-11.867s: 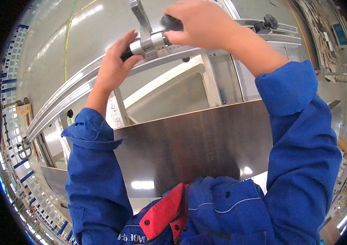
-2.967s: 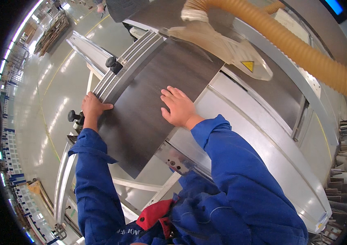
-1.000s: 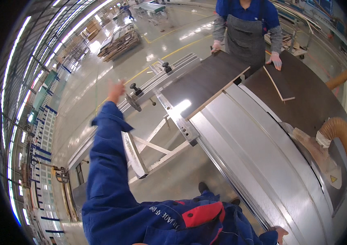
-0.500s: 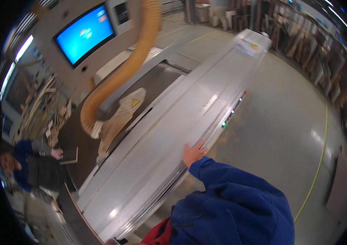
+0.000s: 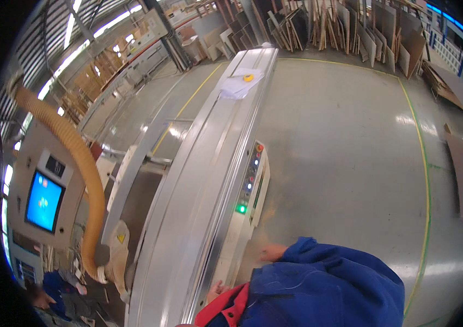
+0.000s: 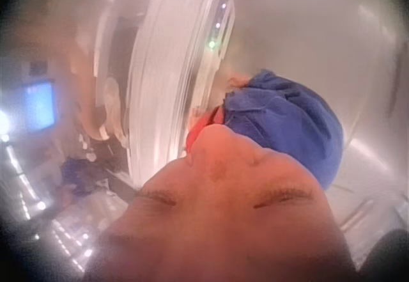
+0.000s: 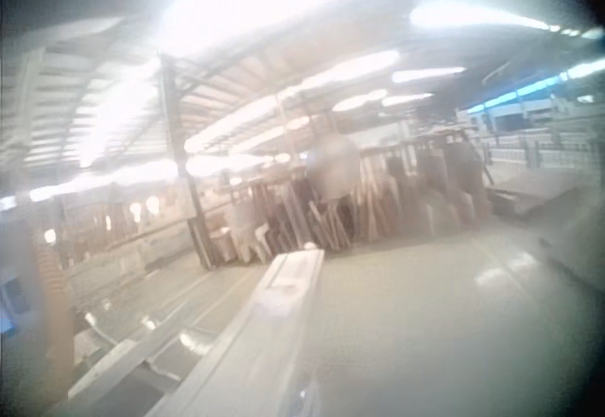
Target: The person measures a dark rectangular panel with a tape measure, consults a paper document, and positions the panel on a table saw. They adjust the saw's fence and guide, then feed the panel through the saw to cut it. The person repeats the process with another panel, measuring and cutting it to size.
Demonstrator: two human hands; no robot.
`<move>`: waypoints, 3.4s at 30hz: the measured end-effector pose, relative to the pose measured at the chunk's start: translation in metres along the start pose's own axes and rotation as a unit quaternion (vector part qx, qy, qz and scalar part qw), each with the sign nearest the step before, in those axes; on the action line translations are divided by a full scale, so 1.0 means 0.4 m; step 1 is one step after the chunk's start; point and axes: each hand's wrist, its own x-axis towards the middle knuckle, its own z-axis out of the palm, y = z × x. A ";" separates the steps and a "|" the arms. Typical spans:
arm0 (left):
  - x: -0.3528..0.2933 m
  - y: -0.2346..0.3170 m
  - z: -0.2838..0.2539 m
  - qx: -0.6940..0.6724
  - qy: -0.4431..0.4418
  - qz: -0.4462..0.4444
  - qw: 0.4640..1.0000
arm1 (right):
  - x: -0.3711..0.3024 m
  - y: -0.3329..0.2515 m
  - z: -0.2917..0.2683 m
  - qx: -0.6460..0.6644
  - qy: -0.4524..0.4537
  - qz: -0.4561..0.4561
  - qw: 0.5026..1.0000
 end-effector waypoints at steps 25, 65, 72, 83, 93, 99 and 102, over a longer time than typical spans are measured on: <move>1.585 1.615 0.845 0.222 -0.357 0.259 0.869 | -0.570 1.057 -0.836 0.005 0.004 0.561 0.828; 2.506 2.559 1.401 -0.233 0.227 -0.060 0.944 | 1.645 1.237 -3.986 0.168 0.374 -0.009 0.912; 2.608 2.739 1.539 -0.244 0.265 -0.089 0.929 | 1.617 1.160 -3.981 0.075 0.399 -0.114 0.906; 2.629 2.800 1.675 -0.280 0.276 -0.114 0.912 | 1.641 1.229 -4.038 0.094 0.283 -0.104 0.949; 2.422 2.748 1.620 -0.312 0.358 -0.070 0.877 | 1.368 0.837 -3.812 0.295 -0.074 -0.153 0.940; 2.216 2.696 1.593 -0.465 0.464 0.070 0.751 | 1.105 0.628 -3.376 0.234 -0.428 -0.142 0.861; 2.088 2.650 1.603 -0.467 0.495 -0.012 0.733 | 1.037 0.583 -3.242 0.180 -0.460 -0.212 0.843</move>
